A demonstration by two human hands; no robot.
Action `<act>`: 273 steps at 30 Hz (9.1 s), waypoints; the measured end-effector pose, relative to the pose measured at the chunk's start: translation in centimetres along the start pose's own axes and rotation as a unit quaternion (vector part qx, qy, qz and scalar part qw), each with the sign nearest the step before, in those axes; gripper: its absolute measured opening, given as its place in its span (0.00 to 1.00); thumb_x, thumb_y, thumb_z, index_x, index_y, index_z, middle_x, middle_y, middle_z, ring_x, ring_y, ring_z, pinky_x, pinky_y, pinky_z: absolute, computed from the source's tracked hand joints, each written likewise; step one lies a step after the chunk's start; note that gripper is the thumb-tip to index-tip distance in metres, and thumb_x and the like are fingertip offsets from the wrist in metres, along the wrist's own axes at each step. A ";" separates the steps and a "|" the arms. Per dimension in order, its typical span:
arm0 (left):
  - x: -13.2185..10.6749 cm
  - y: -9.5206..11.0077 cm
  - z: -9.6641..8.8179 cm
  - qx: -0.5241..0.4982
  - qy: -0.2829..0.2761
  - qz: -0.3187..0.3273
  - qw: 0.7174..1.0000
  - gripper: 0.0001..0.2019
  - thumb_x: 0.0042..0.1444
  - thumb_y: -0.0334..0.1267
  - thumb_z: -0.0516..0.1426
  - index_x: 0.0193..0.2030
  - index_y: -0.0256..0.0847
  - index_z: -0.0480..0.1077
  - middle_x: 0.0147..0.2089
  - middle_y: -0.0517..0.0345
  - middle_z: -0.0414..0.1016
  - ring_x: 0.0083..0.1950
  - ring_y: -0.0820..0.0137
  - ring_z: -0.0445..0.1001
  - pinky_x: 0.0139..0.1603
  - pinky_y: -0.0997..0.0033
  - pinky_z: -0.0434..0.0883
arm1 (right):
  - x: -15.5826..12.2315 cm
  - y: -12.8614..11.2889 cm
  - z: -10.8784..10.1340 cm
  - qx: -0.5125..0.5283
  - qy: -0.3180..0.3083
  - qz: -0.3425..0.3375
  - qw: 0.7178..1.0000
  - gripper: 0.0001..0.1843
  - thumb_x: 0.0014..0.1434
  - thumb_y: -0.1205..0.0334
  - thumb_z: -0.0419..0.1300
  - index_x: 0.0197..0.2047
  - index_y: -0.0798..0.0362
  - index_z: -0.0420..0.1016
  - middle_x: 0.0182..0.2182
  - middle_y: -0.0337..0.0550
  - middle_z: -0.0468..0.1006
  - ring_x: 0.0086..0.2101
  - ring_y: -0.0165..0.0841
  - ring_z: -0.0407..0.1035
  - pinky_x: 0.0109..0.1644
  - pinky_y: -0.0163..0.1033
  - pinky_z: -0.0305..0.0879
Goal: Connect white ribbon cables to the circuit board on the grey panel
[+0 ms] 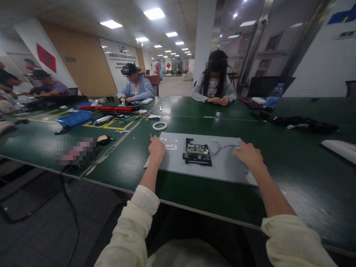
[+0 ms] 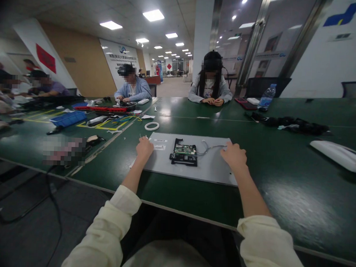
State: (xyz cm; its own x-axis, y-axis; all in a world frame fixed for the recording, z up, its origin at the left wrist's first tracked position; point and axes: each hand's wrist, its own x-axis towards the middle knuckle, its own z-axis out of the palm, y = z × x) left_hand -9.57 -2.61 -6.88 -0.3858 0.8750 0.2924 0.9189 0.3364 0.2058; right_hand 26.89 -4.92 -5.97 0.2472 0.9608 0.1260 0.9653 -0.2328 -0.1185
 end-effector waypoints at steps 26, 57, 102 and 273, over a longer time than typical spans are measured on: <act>-0.7 1.4 -0.4 -0.070 0.013 0.112 0.991 0.15 0.59 0.32 0.46 0.53 0.35 0.58 0.51 0.41 0.67 0.46 0.61 0.73 0.40 0.68 0.69 | -2.3 -6.7 1.6 0.202 -0.030 -0.420 0.884 0.39 0.56 0.41 0.52 0.66 0.49 0.52 0.62 0.49 0.56 0.62 0.43 0.49 0.64 0.53 0.47; -0.6 1.6 0.2 -0.125 -0.017 0.152 0.980 0.10 0.59 0.30 0.46 0.46 0.39 0.63 0.47 0.47 0.71 0.48 0.64 0.72 0.45 0.69 0.66 | -2.1 -6.0 0.7 0.247 -0.036 -0.398 0.883 0.26 0.59 0.54 0.50 0.59 0.52 0.62 0.56 0.48 0.67 0.55 0.39 0.61 0.60 0.49 0.57; -1.7 2.5 -0.6 -0.154 0.007 0.194 0.969 0.13 0.59 0.33 0.47 0.49 0.40 0.64 0.50 0.49 0.71 0.46 0.63 0.73 0.44 0.68 0.66 | -2.5 -6.0 1.1 0.209 -0.082 -0.409 0.885 0.44 0.48 0.39 0.59 0.65 0.47 0.54 0.61 0.50 0.57 0.58 0.46 0.55 0.60 0.55 0.52; -3.4 5.6 1.3 -0.296 -0.066 0.315 0.899 0.15 0.62 0.38 0.45 0.42 0.40 0.72 0.37 0.50 0.77 0.40 0.62 0.74 0.42 0.69 0.65 | -0.8 -7.2 3.2 0.371 0.068 -0.128 0.917 0.11 0.58 0.58 0.49 0.38 0.53 0.69 0.33 0.45 0.77 0.33 0.35 0.70 0.38 0.38 0.62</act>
State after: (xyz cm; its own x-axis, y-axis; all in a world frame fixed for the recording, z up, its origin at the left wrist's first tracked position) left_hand -3.03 -3.22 -7.92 0.2448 0.8745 0.4188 0.7323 -0.4499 0.5112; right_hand 19.51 -3.54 -8.34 0.0777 0.9305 0.3579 0.6823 0.2121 -0.6996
